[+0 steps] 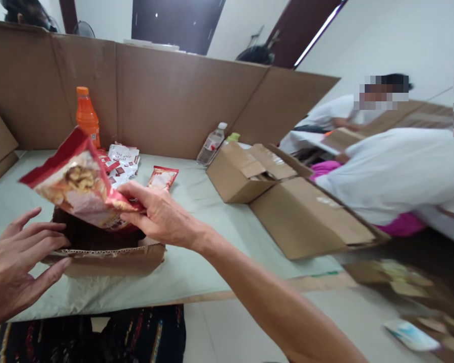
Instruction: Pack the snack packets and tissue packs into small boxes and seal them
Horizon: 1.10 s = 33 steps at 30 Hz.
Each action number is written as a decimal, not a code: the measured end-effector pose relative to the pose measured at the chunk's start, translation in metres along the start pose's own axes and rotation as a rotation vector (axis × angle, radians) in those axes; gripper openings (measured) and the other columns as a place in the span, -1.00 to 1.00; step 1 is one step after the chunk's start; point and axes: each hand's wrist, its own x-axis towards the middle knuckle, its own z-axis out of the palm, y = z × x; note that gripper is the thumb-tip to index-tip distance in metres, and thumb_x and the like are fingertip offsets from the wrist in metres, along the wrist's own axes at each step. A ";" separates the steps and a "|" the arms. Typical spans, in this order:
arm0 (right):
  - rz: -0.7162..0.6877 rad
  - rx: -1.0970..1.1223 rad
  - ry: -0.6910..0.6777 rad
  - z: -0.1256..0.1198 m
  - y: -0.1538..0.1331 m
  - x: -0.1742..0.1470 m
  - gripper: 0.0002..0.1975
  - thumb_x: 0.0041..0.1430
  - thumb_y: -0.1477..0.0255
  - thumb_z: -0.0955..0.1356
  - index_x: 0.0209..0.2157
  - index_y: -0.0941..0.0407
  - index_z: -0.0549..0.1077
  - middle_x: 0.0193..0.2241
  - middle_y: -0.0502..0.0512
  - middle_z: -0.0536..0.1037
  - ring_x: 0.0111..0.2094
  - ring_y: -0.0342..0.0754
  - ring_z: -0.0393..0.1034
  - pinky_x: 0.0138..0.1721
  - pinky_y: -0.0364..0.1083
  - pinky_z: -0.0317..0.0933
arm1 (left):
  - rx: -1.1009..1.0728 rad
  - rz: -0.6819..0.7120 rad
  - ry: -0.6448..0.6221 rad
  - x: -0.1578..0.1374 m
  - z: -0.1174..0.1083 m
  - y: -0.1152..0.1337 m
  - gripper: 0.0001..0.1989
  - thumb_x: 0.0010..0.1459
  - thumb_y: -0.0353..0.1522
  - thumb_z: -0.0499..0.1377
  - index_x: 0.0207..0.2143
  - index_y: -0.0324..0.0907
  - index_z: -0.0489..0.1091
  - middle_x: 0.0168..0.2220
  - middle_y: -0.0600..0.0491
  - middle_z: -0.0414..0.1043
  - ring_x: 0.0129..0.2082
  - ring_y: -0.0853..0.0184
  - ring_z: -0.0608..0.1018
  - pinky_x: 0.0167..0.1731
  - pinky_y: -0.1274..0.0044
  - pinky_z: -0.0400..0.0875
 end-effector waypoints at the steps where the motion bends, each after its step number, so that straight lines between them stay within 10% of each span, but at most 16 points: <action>1: -0.019 -0.089 -0.057 -0.005 -0.006 -0.002 -0.86 0.33 0.46 0.34 -0.08 0.06 0.44 -0.30 0.00 0.58 -0.31 -0.09 0.42 -0.23 -0.10 0.28 | 0.008 -0.006 0.009 -0.001 0.000 0.000 -0.94 0.35 -0.32 0.16 -0.18 -0.07 0.42 -0.30 0.09 0.64 -0.15 0.18 0.68 0.35 0.12 0.21; 12: -0.053 -0.577 -0.331 -0.048 -0.050 -0.021 -0.80 0.17 0.61 0.32 -0.33 -0.02 0.40 -0.51 -0.02 0.53 -0.56 -0.05 0.26 -0.49 -0.02 -0.06 | 0.100 -0.084 -0.021 -0.008 0.006 0.004 -0.76 0.40 -0.23 0.08 -0.29 -0.13 0.41 -0.03 -0.18 0.62 -0.05 0.05 0.67 0.19 -0.01 0.45; 30: 0.038 -0.502 -0.700 0.006 -0.038 0.020 -0.76 0.19 0.70 0.34 -0.25 0.07 0.52 -0.35 0.04 0.64 -0.40 -0.06 0.46 -0.44 -0.08 0.04 | -0.083 -0.209 -0.017 -0.021 0.009 0.009 -0.81 0.36 -0.35 0.12 -0.32 -0.13 0.49 0.51 -0.12 -0.02 0.36 -0.06 0.39 0.16 0.17 0.54; 33: 0.121 -0.351 -0.862 0.023 -0.016 0.018 -0.70 0.26 0.63 0.36 -0.05 0.07 0.57 -0.15 0.08 0.69 -0.18 0.01 0.56 -0.28 -0.10 0.22 | -0.098 -0.147 -0.032 -0.021 0.008 0.006 -0.83 0.37 -0.41 0.12 -0.32 -0.13 0.44 0.41 -0.17 0.21 0.30 0.03 0.45 0.14 0.19 0.52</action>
